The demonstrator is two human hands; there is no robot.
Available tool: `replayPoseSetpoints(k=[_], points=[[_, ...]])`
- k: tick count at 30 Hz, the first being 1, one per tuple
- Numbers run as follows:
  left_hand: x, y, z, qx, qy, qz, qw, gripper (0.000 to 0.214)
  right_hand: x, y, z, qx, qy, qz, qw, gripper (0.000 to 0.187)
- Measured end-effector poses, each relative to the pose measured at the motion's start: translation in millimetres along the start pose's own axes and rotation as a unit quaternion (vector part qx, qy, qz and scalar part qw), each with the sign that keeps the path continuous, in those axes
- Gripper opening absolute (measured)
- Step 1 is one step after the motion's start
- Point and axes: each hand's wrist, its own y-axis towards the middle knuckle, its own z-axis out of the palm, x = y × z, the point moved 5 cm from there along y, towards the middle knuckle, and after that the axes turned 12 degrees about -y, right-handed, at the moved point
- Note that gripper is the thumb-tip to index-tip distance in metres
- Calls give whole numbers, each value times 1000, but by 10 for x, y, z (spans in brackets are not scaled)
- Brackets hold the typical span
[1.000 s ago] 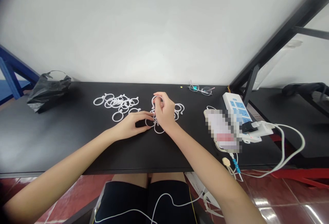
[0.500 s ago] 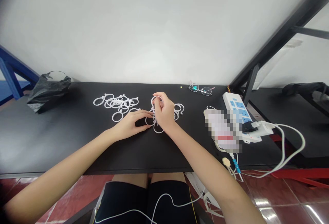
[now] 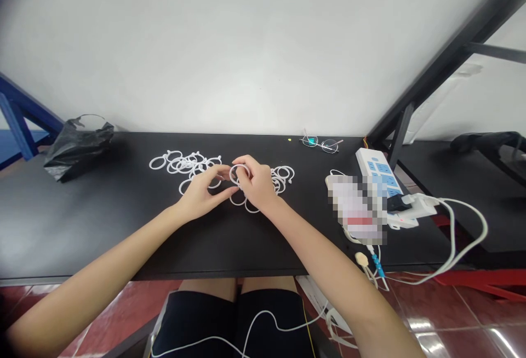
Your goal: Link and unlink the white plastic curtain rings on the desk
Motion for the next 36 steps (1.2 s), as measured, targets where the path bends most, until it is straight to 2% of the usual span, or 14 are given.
replayPoseSetpoints(k=[5,8,12,18,22,26,32,36], points=[[11,-14,47,30,-142,-19,989,49,36,3,30,30,-15,-1,999,13],[17,-12,49,27,-160,-14,987,48,72,0,38,35,-21,-6,999,9],[24,-6,28,15,-122,6,992,40,98,-14,56,46,-20,-21,999,6],[-2,-37,10,21,-17,55,998,48,107,-23,60,67,-10,-16,998,8],[-8,-57,19,24,15,78,997,47,126,-24,65,75,-10,-27,997,6],[14,-72,25,17,45,75,996,44,121,-22,75,80,-15,-34,996,7],[10,-93,-10,-38,108,74,991,40,112,-19,91,84,-10,-40,996,9],[3,-60,-74,-79,98,28,992,33,133,-33,81,56,10,-63,996,12]])
